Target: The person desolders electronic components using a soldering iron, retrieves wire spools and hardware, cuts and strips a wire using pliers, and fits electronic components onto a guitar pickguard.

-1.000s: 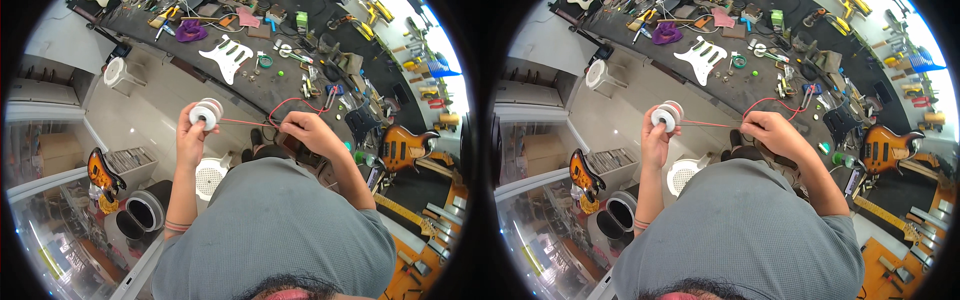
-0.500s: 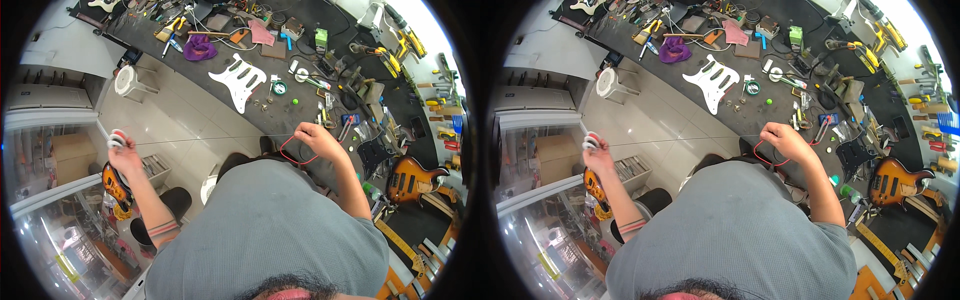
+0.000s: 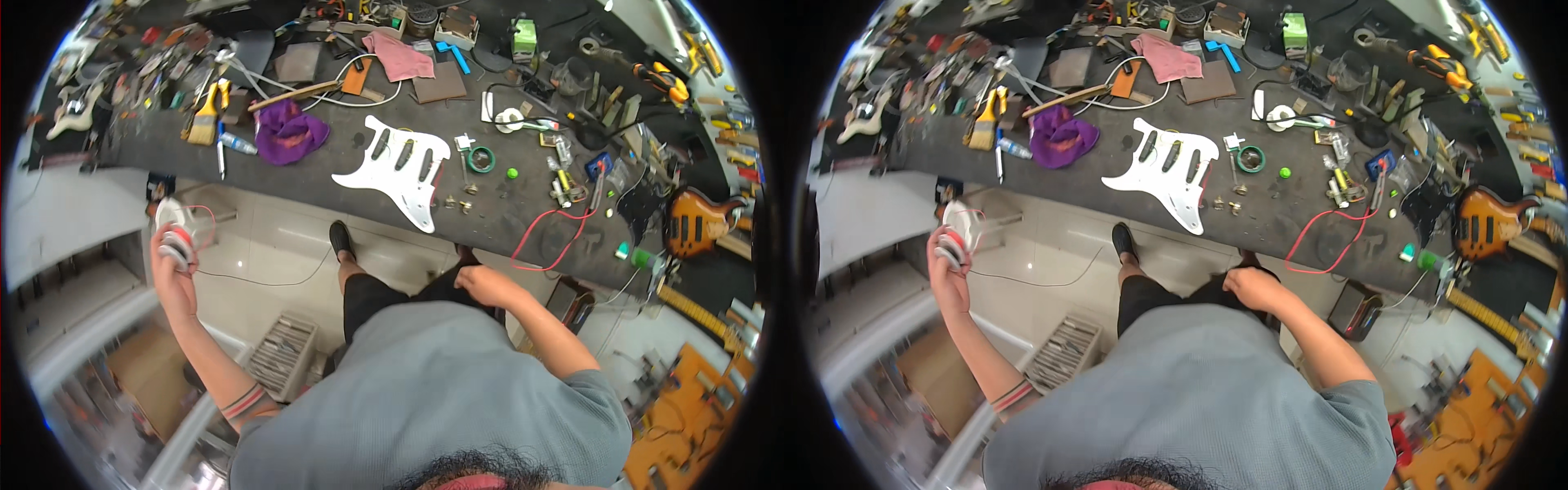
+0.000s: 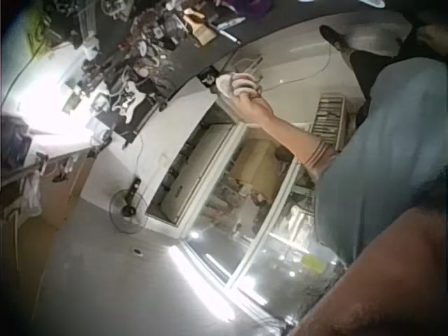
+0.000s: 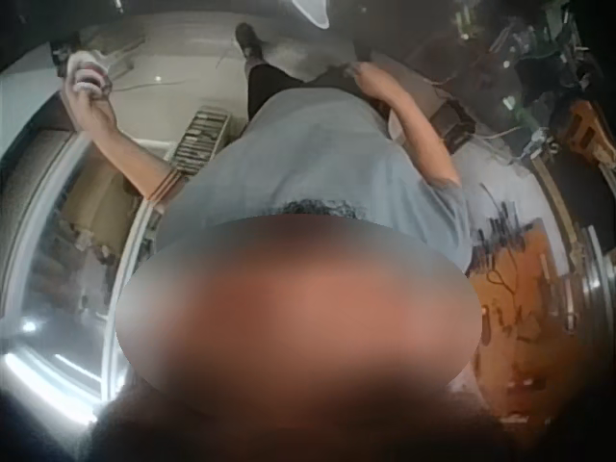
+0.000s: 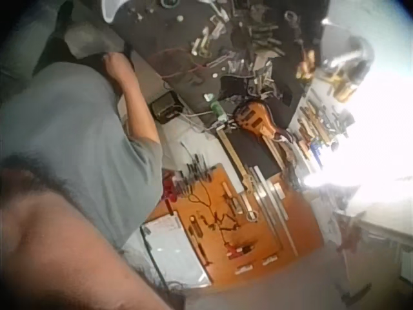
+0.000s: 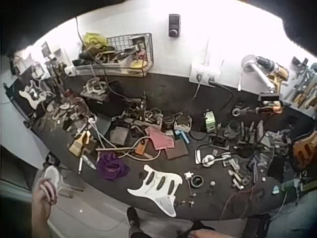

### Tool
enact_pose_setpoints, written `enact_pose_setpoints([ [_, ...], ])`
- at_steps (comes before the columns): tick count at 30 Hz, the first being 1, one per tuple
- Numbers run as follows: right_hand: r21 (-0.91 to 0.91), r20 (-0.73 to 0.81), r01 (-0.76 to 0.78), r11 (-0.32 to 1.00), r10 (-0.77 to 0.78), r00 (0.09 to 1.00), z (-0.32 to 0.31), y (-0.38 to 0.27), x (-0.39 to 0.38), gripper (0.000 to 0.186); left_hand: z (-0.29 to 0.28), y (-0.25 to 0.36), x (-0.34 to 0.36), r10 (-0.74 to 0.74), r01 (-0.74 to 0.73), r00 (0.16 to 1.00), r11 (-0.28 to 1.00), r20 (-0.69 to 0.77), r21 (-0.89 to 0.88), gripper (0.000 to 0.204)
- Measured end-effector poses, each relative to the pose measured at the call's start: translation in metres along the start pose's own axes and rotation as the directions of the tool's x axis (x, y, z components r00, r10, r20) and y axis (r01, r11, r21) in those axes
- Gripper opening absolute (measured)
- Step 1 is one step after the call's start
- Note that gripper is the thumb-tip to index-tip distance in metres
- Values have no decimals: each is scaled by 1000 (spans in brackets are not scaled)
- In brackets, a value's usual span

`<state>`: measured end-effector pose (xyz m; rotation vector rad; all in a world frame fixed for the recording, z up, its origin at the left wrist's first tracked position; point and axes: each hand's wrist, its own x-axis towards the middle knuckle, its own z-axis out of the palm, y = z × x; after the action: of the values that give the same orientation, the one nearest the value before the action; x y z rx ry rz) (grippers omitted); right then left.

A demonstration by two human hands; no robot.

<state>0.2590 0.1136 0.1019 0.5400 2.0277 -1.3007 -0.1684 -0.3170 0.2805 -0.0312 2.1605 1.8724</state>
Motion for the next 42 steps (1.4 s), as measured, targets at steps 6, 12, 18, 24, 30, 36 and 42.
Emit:
enact_pose_setpoints([
  [6,-10,155,38,999,-36,987,236,126,185,51,126,-97,145,-44,-387,707,811,706,439,55],
  [12,-673,634,-80,735,630,449,361,181,273,76,194,-162,168,-108,-464,573,774,813,430,52],
  [18,-646,752,162,746,585,303,406,217,267,86,228,-184,171,-76,-459,524,814,848,356,43],
  [24,-490,715,-22,871,417,561,355,182,307,79,251,-171,168,26,-626,530,686,848,371,32],
  [30,-463,464,-29,886,271,843,258,139,368,74,274,-141,165,-237,-558,582,580,778,594,28],
  [36,-394,51,-112,912,143,988,160,120,406,72,283,-118,161,-399,-529,606,445,689,723,25],
  [42,-317,-75,-112,942,93,993,140,131,396,71,282,-130,162,-384,-542,570,489,726,684,24],
])
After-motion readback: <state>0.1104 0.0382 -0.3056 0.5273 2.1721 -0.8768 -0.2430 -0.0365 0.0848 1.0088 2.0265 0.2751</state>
